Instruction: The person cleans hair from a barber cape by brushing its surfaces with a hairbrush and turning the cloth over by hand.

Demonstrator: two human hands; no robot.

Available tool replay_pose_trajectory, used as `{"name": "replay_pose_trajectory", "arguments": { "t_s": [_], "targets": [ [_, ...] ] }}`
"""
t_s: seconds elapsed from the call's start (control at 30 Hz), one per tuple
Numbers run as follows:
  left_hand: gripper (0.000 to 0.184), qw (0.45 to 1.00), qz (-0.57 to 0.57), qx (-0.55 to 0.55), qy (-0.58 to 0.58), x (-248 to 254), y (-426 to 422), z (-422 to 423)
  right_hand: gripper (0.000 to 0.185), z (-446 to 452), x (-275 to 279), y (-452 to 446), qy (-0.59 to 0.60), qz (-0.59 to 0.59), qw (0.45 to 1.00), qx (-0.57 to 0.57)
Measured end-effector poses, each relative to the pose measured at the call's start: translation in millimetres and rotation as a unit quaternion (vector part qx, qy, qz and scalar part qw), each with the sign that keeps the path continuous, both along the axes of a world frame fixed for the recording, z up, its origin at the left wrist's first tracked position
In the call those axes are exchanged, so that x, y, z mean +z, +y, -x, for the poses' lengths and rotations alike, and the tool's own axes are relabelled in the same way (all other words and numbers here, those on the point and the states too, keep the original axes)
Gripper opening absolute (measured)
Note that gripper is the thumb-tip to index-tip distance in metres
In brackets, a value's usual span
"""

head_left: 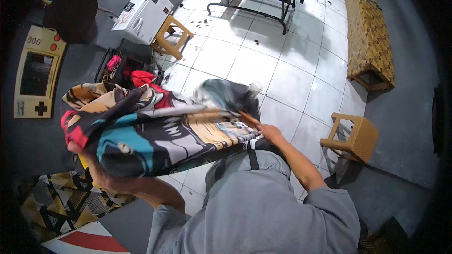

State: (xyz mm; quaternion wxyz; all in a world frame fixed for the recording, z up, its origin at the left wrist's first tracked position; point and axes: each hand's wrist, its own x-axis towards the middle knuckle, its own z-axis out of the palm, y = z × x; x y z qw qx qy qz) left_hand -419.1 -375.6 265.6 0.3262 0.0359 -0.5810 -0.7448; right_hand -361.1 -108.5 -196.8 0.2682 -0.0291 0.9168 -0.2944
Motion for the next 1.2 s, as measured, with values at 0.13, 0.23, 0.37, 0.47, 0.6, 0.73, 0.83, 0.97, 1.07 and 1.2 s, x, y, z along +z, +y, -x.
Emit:
{"name": "replay_pose_trajectory", "arguments": {
  "t_s": [0.13, 0.23, 0.37, 0.47, 0.6, 0.73, 0.83, 0.97, 1.07, 1.2],
  "targets": [
    [0.044, 0.998, 0.018, 0.043, -0.03, 3, -14, -5, 0.049, -23, -41, 46, -0.1, -0.108, 0.988, -0.044],
    [0.045, 0.994, 0.002, 0.011, -0.105, -6, -6, -5, 0.055, 6, -76, 39, 0.022, 0.024, 0.986, -0.161],
    [0.036, 0.978, -0.042, -0.161, -0.125, -22, 21, -2, 0.042, 66, 182, -19, -0.173, 0.513, 0.758, -0.364],
    [0.036, 0.974, -0.059, -0.16, -0.151, -26, 40, 2, 0.043, 53, 259, -60, 0.143, 0.51, 0.831, -0.172],
    [0.041, 0.972, -0.057, -0.216, -0.073, -23, 42, 2, 0.028, 38, 220, -96, 0.186, 0.477, 0.859, 0.016],
    [0.041, 0.987, -0.044, -0.156, -0.016, -14, 18, -5, 0.029, 9, 39, -53, 0.117, 0.053, 0.967, 0.221],
    [0.041, 0.998, -0.026, -0.058, 0.013, -8, -6, -8, 0.036, -25, -11, 14, -0.139, -0.109, 0.979, 0.102],
    [0.041, 0.998, 0.047, 0.031, 0.005, -6, -33, -9, 0.046, -30, -47, 51, -0.17, -0.15, 0.973, -0.034],
    [0.041, 0.993, 0.116, 0.006, -0.022, -18, -36, -6, 0.06, 19, 48, 37, -0.222, 0.123, 0.934, -0.252],
    [0.035, 0.967, -0.081, -0.235, -0.056, -13, 13, -7, 0.041, 45, 231, -31, -0.169, 0.534, 0.747, -0.358]
  ]
}}
